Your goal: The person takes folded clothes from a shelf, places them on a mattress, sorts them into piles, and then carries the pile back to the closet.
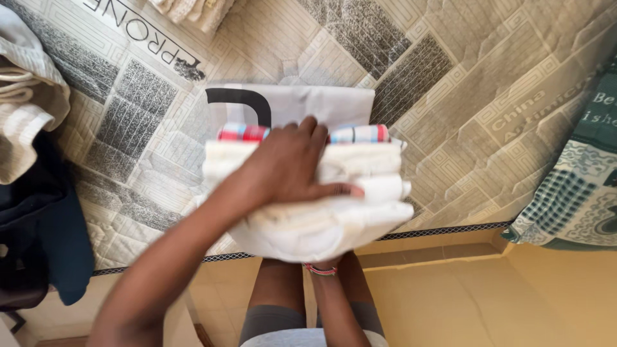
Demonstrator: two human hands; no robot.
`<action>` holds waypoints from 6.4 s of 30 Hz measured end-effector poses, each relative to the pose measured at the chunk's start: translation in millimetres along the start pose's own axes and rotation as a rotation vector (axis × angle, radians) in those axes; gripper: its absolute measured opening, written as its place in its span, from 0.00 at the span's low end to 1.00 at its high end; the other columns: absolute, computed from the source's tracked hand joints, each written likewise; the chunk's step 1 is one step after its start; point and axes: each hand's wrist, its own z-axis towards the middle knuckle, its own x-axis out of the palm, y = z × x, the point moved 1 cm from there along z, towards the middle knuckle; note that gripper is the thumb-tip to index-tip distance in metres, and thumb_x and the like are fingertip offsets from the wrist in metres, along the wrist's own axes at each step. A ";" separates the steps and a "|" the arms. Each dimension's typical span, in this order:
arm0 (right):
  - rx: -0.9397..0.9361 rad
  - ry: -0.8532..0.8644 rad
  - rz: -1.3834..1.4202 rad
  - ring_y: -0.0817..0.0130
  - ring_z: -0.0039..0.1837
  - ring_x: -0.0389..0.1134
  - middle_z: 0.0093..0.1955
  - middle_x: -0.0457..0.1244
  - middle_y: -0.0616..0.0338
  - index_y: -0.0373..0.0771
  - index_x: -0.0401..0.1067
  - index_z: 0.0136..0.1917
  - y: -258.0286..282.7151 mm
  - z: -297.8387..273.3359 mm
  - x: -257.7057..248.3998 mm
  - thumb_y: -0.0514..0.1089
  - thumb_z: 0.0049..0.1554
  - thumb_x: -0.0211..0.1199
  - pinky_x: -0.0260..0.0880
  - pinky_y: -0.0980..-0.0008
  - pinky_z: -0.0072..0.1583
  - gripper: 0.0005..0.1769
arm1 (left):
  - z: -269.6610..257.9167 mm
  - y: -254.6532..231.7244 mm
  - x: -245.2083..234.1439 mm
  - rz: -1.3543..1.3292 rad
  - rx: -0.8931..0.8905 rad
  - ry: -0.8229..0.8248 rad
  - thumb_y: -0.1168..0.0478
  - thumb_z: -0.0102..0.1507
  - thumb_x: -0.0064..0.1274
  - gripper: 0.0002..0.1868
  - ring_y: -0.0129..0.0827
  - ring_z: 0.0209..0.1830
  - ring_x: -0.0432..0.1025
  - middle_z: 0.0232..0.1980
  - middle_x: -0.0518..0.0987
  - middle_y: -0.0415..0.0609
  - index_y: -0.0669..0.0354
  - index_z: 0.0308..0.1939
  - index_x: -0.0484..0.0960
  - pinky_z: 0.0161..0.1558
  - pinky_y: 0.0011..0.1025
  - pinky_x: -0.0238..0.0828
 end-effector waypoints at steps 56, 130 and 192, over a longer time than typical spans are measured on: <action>-0.188 0.392 -1.209 0.57 0.79 0.54 0.80 0.52 0.43 0.30 0.48 0.82 188.8 144.2 141.5 0.72 0.66 0.53 0.53 0.60 0.77 0.51 | -41.3 65.5 115.5 -1.209 -0.426 -0.934 0.21 0.67 0.27 0.53 0.48 0.69 0.70 0.70 0.73 0.64 0.65 0.74 0.67 0.69 0.43 0.67; 0.233 0.368 -0.945 0.55 0.70 0.65 0.71 0.60 0.42 0.32 0.46 0.78 256.7 -99.0 44.5 0.40 0.42 0.77 0.64 0.55 0.70 0.59 | -194.7 -75.0 170.9 -1.588 -0.045 -0.171 0.50 0.56 0.72 0.65 0.39 0.81 0.50 0.82 0.54 0.55 0.66 0.81 0.40 0.77 0.37 0.46; -0.191 0.370 -1.166 0.59 0.74 0.65 0.72 0.64 0.43 0.27 0.68 0.67 67.9 -23.9 260.8 0.33 0.62 0.60 0.64 0.62 0.74 0.20 | 67.7 317.8 -18.2 -1.776 -0.288 -1.222 0.20 0.60 0.29 0.60 0.52 0.70 0.67 0.71 0.69 0.67 0.71 0.74 0.58 0.69 0.42 0.61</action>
